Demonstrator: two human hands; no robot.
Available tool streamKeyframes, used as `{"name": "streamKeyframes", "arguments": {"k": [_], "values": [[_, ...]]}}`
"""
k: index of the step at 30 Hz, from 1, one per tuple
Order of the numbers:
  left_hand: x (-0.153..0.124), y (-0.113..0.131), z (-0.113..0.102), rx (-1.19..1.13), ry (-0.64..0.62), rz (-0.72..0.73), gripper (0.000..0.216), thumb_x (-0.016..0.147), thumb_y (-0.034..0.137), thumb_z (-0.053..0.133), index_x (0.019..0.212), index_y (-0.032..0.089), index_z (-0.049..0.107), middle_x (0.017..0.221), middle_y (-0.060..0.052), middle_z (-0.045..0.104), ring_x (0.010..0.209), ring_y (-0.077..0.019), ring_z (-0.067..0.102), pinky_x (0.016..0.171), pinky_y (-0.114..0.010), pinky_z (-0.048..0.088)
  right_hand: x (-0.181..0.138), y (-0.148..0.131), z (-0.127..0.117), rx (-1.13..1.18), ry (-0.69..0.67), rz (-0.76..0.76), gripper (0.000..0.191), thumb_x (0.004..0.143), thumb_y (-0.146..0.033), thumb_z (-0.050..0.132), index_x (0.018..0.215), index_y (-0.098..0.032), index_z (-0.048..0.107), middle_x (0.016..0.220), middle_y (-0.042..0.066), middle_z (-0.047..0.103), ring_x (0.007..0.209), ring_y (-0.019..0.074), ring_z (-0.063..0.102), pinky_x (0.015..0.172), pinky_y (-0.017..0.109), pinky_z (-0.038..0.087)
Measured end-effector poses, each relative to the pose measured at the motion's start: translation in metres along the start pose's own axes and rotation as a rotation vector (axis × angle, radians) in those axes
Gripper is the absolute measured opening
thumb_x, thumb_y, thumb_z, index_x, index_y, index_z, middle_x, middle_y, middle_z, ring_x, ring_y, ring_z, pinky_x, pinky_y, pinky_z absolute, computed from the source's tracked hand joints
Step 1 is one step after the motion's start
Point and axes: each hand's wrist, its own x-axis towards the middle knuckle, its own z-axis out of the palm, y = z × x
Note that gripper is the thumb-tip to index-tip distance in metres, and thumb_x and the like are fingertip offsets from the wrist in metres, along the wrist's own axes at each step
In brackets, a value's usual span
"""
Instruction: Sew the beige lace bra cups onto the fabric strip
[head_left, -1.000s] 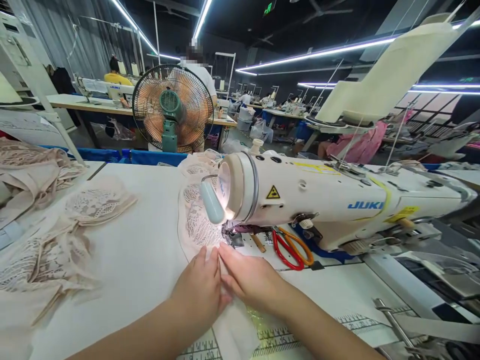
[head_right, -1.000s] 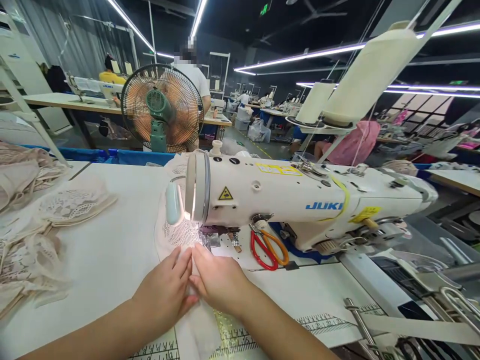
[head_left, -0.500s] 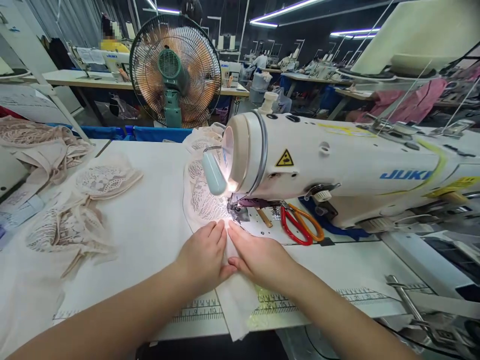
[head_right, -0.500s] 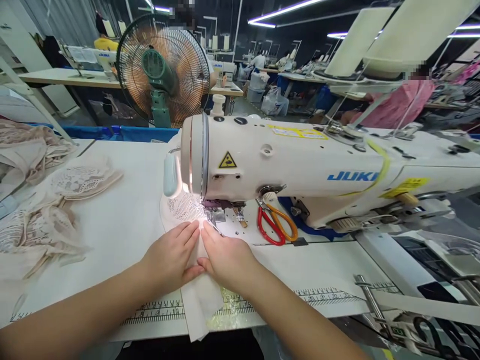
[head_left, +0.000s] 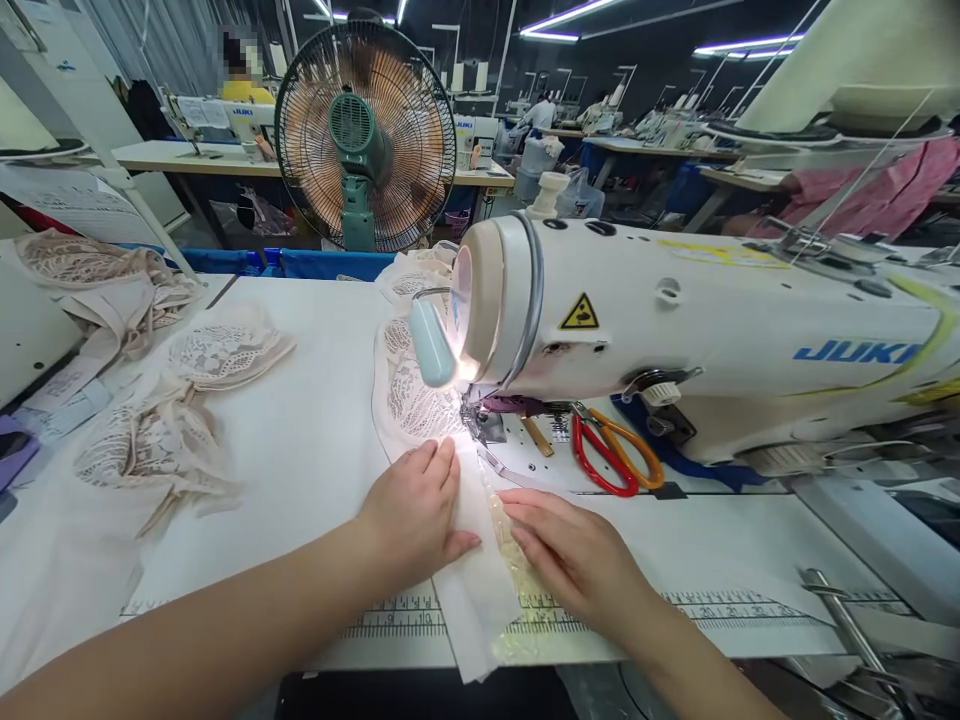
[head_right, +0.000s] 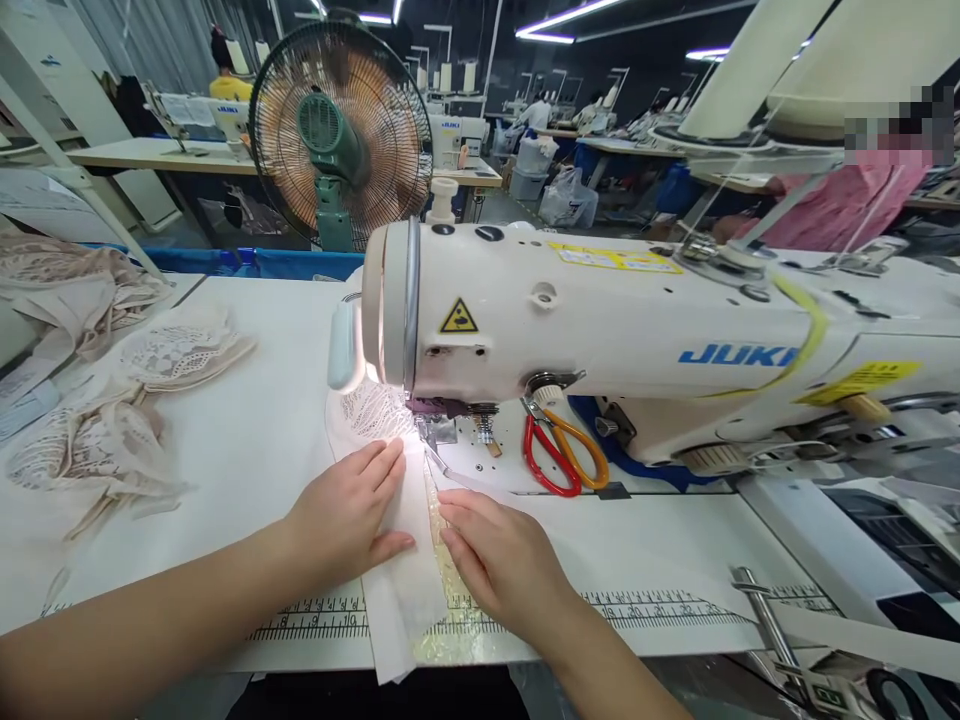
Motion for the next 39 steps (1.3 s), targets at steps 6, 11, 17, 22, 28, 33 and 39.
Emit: {"name": "streamKeyframes", "arguments": {"k": [6, 11, 17, 22, 28, 33, 39], "values": [[0.003, 0.003, 0.0, 0.012, -0.064, -0.026, 0.082, 0.086, 0.063, 0.034, 0.132, -0.004, 0.04, 0.14, -0.024, 0.035, 0.13, -0.0355, 0.034, 0.104, -0.043, 0.03, 0.002, 0.001, 0.004, 0.047, 0.03, 0.007, 0.021, 0.087, -0.016, 0.044, 0.099, -0.021, 0.061, 0.101, 0.006, 0.069, 0.09, 0.0162, 0.065, 0.075, 0.029, 0.056], [0.008, 0.004, 0.003, 0.011, -0.044, -0.049, 0.083, 0.086, 0.064, 0.032, 0.133, -0.004, 0.039, 0.141, -0.025, 0.035, 0.131, -0.0346, 0.031, 0.105, -0.043, 0.028, 0.0, 0.002, 0.003, 0.059, 0.048, 0.026, 0.021, 0.087, -0.016, 0.043, 0.099, -0.022, 0.06, 0.098, 0.006, 0.069, 0.089, 0.0169, 0.065, 0.075, 0.03, 0.056], [0.007, 0.007, -0.001, -0.035, -0.044, -0.047, 0.081, 0.085, 0.064, 0.035, 0.134, 0.001, 0.039, 0.141, -0.022, 0.037, 0.131, -0.0377, 0.031, 0.104, -0.048, 0.029, 0.001, 0.003, 0.003, 0.063, 0.074, 0.02, 0.02, 0.087, -0.015, 0.044, 0.096, -0.021, 0.061, 0.095, 0.006, 0.07, 0.087, 0.0165, 0.065, 0.074, 0.029, 0.056], [0.006, 0.007, -0.006, -0.066, -0.114, -0.048, 0.082, 0.083, 0.066, 0.037, 0.136, 0.004, 0.037, 0.143, -0.022, 0.033, 0.131, -0.0441, 0.026, 0.102, -0.053, 0.028, 0.001, 0.005, 0.003, 0.076, 0.087, 0.018, 0.019, 0.086, -0.014, 0.045, 0.095, -0.021, 0.061, 0.094, 0.006, 0.069, 0.087, 0.0165, 0.065, 0.074, 0.028, 0.055], [0.01, 0.002, -0.001, -0.069, -0.1, -0.049, 0.081, 0.083, 0.067, 0.035, 0.137, 0.007, 0.036, 0.144, -0.022, 0.031, 0.131, -0.043, 0.025, 0.103, -0.052, 0.028, 0.001, 0.005, 0.001, 0.086, 0.086, 0.012, 0.02, 0.087, -0.013, 0.044, 0.095, -0.022, 0.059, 0.096, 0.006, 0.069, 0.087, 0.0166, 0.065, 0.074, 0.029, 0.055], [0.015, -0.005, 0.002, -0.062, -0.073, -0.044, 0.08, 0.083, 0.066, 0.036, 0.137, 0.006, 0.036, 0.143, -0.022, 0.032, 0.131, -0.0425, 0.026, 0.103, -0.051, 0.028, 0.001, 0.006, 0.002, 0.1, 0.086, 0.005, 0.019, 0.086, -0.012, 0.045, 0.095, -0.021, 0.059, 0.095, 0.005, 0.068, 0.087, 0.0157, 0.063, 0.074, 0.028, 0.053], [0.017, -0.015, 0.002, -0.022, 0.082, 0.094, 0.073, 0.083, 0.061, 0.044, 0.126, 0.003, 0.047, 0.133, -0.023, 0.045, 0.125, -0.0382, 0.039, 0.101, -0.049, 0.034, 0.0, 0.002, -0.003, 0.133, -0.021, 0.04, 0.018, 0.088, -0.014, 0.042, 0.091, -0.019, 0.059, 0.089, 0.005, 0.063, 0.075, 0.0143, 0.058, 0.062, 0.026, 0.048]]}}
